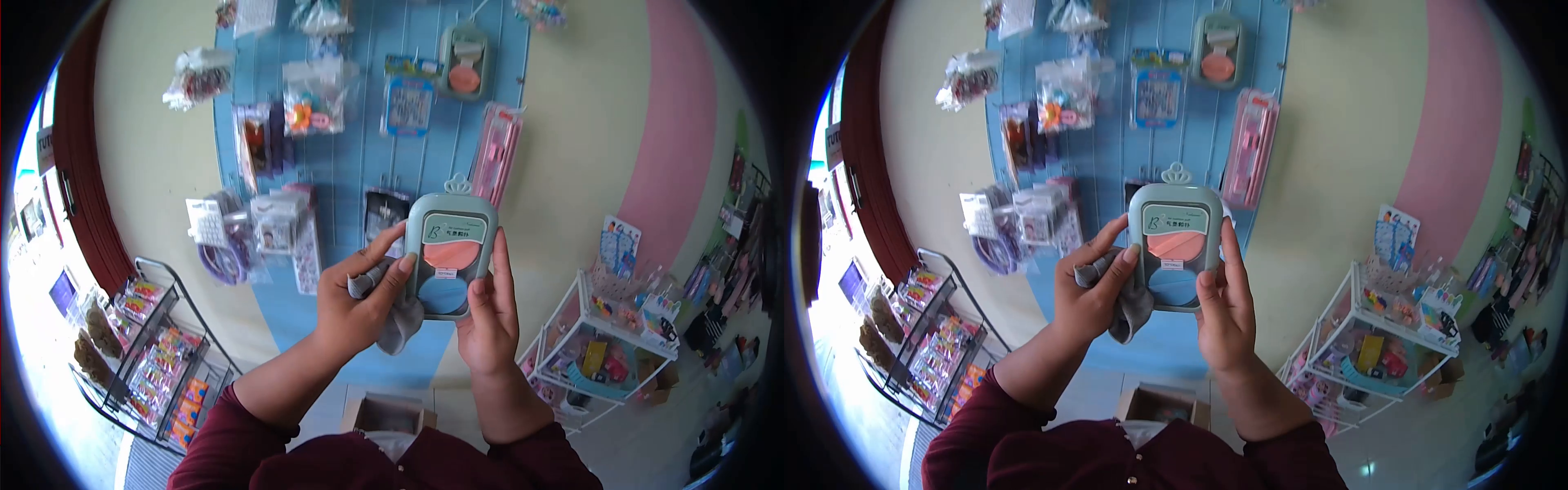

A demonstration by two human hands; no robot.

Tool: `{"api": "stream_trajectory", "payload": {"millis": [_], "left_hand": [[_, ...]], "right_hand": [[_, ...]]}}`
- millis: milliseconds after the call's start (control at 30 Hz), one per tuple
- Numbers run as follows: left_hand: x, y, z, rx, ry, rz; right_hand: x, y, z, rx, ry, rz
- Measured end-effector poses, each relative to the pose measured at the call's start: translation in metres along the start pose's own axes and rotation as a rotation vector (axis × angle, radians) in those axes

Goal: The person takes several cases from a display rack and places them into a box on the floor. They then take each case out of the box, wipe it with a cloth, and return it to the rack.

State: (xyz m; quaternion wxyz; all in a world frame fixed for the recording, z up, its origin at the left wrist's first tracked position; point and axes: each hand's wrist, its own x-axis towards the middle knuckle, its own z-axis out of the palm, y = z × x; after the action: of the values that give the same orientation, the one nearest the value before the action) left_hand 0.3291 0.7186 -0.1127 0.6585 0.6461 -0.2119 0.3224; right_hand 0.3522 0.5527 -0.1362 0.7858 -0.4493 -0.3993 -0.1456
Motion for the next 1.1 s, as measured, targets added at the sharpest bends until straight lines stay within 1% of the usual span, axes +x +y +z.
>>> {"api": "stream_trajectory", "payload": {"millis": [33,67,133,200,233,267,333,367,433,467,500,533,567,600,667,700,733,800,900,1100], "left_hand": [[0.010,0.003,0.004,-0.005,0.000,0.095],[0.019,0.007,0.006,-0.010,0.002,0.182],[0.038,0.022,0.010,-0.002,-0.019,0.250],[0.051,0.032,0.014,0.230,0.022,0.511],[0.062,0.029,0.015,0.322,-0.006,0.585],[0.070,0.031,0.017,0.320,-0.006,0.594],[0.084,0.036,0.024,0.419,-0.026,0.592],[0.096,0.036,0.027,0.397,-0.030,0.606],[0.125,0.043,0.034,0.417,-0.003,0.639],[0.139,0.049,0.038,0.438,0.023,0.669],[0.151,0.057,0.042,0.439,0.024,0.673],[0.162,0.065,0.046,0.481,0.062,0.628],[0.171,0.072,0.050,0.520,0.100,0.582],[0.181,0.075,0.053,0.521,0.100,0.588],[0.196,0.075,0.059,0.507,0.097,0.436],[0.199,0.076,0.063,0.519,0.094,0.373],[0.199,0.076,0.066,0.517,0.093,0.373],[0.202,0.075,0.072,0.489,0.127,0.313],[0.204,0.068,0.077,0.510,0.182,0.335],[0.204,0.065,0.078,0.519,0.209,0.314]], "right_hand": [[0.012,-0.005,0.000,-0.124,-0.033,-0.077],[0.025,-0.011,0.002,-0.130,-0.052,-0.115],[0.050,-0.022,0.008,-0.261,-0.050,-0.247],[0.074,-0.030,0.013,-0.243,-0.029,-0.289],[0.087,-0.034,0.016,-0.218,-0.002,-0.318],[0.099,-0.037,0.015,-0.220,-0.005,-0.327],[0.123,-0.043,0.014,-0.230,0.005,-0.353],[0.134,-0.049,0.017,-0.232,0.001,-0.358],[0.157,-0.062,0.023,-0.069,0.025,-0.238],[0.171,-0.068,0.025,-0.069,0.021,-0.244],[0.185,-0.076,0.025,-0.086,0.023,-0.177],[0.199,-0.083,0.024,-0.102,0.025,-0.111],[0.210,-0.092,0.023,-0.191,0.035,-0.041],[0.219,-0.097,0.020,-0.189,0.034,-0.046],[0.234,-0.101,0.013,-0.240,-0.026,-0.002],[0.239,-0.102,0.012,-0.281,-0.001,0.004],[0.244,-0.101,0.010,-0.283,0.000,0.004],[0.253,-0.097,0.007,-0.364,0.052,0.022],[0.261,-0.088,0.001,-0.344,0.062,-0.014],[0.259,-0.085,0.003,-0.328,0.053,-0.016]]}}
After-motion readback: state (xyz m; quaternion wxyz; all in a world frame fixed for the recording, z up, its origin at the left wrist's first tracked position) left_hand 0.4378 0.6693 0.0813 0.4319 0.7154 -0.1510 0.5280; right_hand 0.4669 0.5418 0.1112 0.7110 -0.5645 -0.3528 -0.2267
